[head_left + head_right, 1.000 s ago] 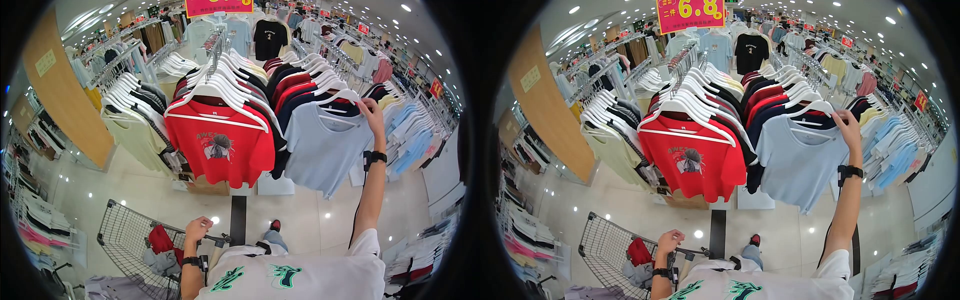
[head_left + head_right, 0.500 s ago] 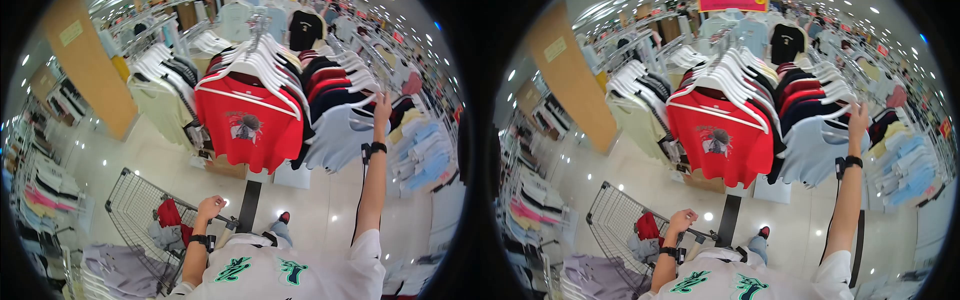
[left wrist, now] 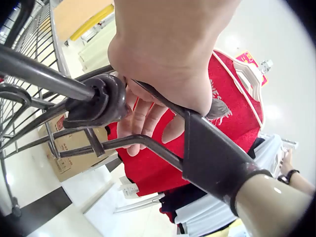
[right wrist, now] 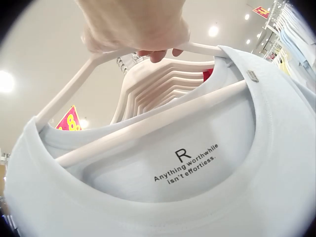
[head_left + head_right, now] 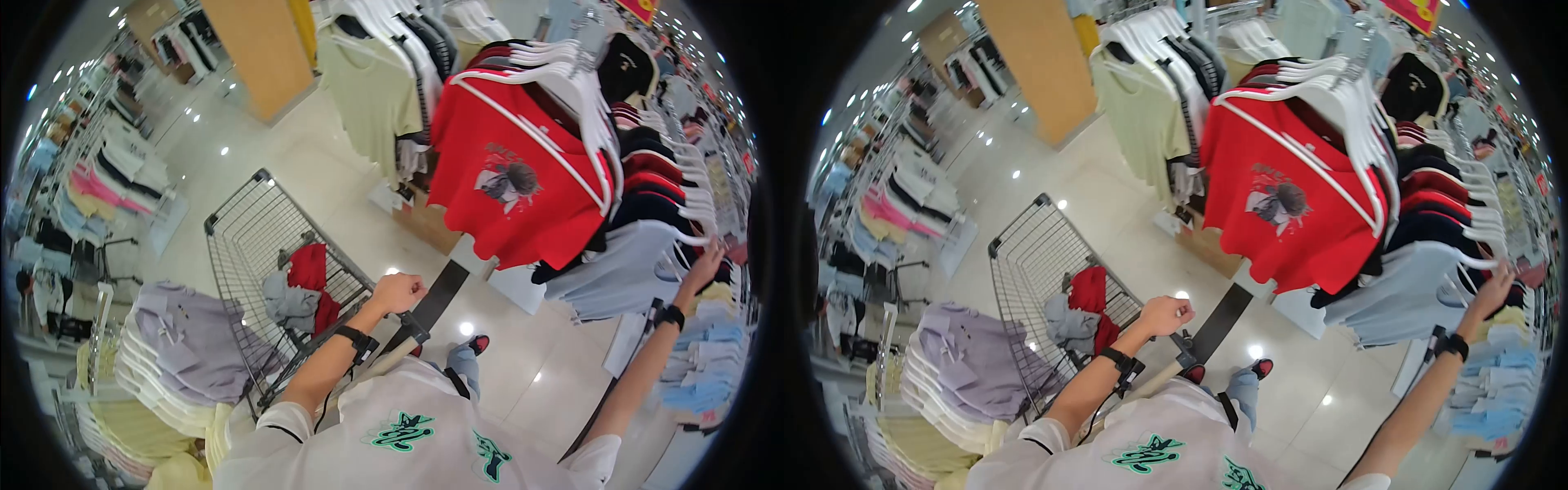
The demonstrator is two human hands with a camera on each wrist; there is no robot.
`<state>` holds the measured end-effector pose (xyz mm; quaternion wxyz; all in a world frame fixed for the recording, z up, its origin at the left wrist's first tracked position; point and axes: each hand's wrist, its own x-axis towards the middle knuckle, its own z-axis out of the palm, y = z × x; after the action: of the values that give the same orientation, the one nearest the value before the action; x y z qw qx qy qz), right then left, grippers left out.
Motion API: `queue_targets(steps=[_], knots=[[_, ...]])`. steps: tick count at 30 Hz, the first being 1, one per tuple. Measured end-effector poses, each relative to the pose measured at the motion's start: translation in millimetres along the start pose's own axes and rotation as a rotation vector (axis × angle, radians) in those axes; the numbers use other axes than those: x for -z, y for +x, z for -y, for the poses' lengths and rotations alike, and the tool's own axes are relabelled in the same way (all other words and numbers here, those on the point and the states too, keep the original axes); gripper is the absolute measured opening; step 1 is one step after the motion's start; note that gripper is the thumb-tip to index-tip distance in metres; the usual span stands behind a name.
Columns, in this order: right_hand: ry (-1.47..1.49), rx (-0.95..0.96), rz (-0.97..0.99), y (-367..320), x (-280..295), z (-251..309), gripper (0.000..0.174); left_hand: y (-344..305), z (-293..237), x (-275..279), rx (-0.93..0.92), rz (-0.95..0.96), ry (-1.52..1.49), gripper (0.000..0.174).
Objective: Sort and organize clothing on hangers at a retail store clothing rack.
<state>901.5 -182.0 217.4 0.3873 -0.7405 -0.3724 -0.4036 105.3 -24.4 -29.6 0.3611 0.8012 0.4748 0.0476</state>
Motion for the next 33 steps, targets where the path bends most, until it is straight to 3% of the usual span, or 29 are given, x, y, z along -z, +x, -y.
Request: queue_targets(steps=[1,2,6,11,19,20,22,26,28,29,31,33], knots=[[0.252,-0.233,-0.021,0,12,45,0.051,0,-1,0,-0.031,0.006,0.025,0.031],[0.368,-0.338,-0.029,0,17,74,0.056,0,-1,-1,-0.062,0.013,0.05,0.031],[0.315,-0.351,0.001,4,11,61,0.053,4,0,0,-0.022,0.031,0.019,0.032],[0.11,-0.321,-0.169,1,-10,69,0.046,15,0,-3,-0.024,0.002,0.085,0.031],[0.031,-0.288,-0.26,2,-33,41,0.053,32,-11,1,0.031,0.109,0.15,0.033],[0.077,-0.273,-0.258,-2,-33,42,0.064,33,-13,3,0.037,0.134,0.164,0.033],[-0.011,-0.314,-0.236,2,-41,22,0.067,41,-17,7,0.027,0.176,0.182,0.033],[-0.139,-0.276,-0.271,3,-53,-6,0.062,51,-16,8,0.079,0.24,0.111,0.032],[-0.021,-0.139,-0.335,3,-50,11,0.053,55,-15,3,0.071,0.235,0.101,0.031],[0.062,-0.156,-0.328,-2,-34,56,0.048,56,-15,2,0.091,0.224,0.094,0.031],[0.154,-0.245,-0.284,-10,-18,93,0.051,55,-17,4,0.101,0.213,0.086,0.03],[0.197,-0.276,-0.227,-10,-11,99,0.052,56,-21,5,0.109,0.223,0.072,0.03]])
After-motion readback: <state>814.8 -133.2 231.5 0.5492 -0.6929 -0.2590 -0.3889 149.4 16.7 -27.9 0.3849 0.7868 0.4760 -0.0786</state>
